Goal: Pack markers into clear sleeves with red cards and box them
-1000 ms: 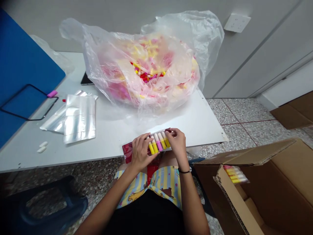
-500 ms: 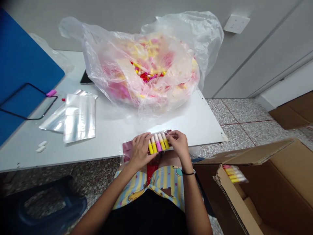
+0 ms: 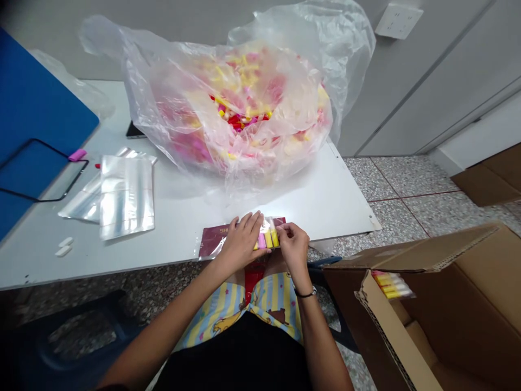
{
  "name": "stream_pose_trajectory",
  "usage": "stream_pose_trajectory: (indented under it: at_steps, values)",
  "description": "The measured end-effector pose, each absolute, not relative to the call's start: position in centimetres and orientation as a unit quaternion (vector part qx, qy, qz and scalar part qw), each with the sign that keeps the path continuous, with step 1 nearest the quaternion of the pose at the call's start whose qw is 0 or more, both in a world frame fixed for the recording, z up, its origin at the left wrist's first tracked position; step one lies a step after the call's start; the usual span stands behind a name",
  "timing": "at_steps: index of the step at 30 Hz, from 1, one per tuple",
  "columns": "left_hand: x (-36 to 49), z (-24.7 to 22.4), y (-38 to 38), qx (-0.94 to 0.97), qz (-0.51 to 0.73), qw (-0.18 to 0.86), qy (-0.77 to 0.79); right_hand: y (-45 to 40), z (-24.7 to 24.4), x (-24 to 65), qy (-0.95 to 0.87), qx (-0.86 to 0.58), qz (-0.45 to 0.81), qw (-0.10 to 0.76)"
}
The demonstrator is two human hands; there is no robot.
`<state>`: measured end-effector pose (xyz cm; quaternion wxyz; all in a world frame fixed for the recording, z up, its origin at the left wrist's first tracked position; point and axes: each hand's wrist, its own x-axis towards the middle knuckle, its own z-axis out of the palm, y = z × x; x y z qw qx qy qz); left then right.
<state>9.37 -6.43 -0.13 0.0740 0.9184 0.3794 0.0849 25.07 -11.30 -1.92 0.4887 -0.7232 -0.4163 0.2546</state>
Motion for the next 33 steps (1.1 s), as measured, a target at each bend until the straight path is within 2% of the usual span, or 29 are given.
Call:
stream_pose_trajectory:
  at_steps: [4,6,9,13,16,21,25,29,33]
  values:
    - [9.8,0.3,-6.2,0.92,0.092,0.062,0.375,-11.5,-0.3,24.3,-0.463,-0.716,0.152,0.5]
    - [9.6,0.7,-6.0,0.916,0.122,0.069,0.377,-11.3,1.1,24.7,-0.51,-0.707,0.114,0.477]
    - [8.3,1.3,-6.0,0.893,0.177,0.111,0.399,-10.8,2.8,26.3,-0.567,-0.68,0.174,0.43]
    - [5.4,2.3,-6.8,0.821,0.301,0.214,0.435,-9.8,3.1,28.9,-0.511,-0.667,0.251,0.481]
    - [3.3,2.9,-7.7,0.748,0.385,0.226,0.491,-9.2,2.2,29.8,-0.502,-0.688,0.225,0.473]
    - [1.0,2.9,-8.2,0.676,0.448,0.26,0.525,-9.0,1.3,29.4,-0.402,-0.679,0.246,0.563]
    - [0.2,2.6,-8.1,0.593,0.535,0.314,0.513,-9.1,0.6,29.1,-0.441,-0.695,0.216,0.525]
    - [-0.2,2.1,-8.0,0.554,0.576,0.321,0.508,-9.1,0.1,29.3,-0.387,-0.676,0.261,0.57]
    - [-0.3,1.6,-8.2,0.53,0.602,0.326,0.501,-9.3,0.1,29.3,-0.427,-0.696,0.188,0.545]
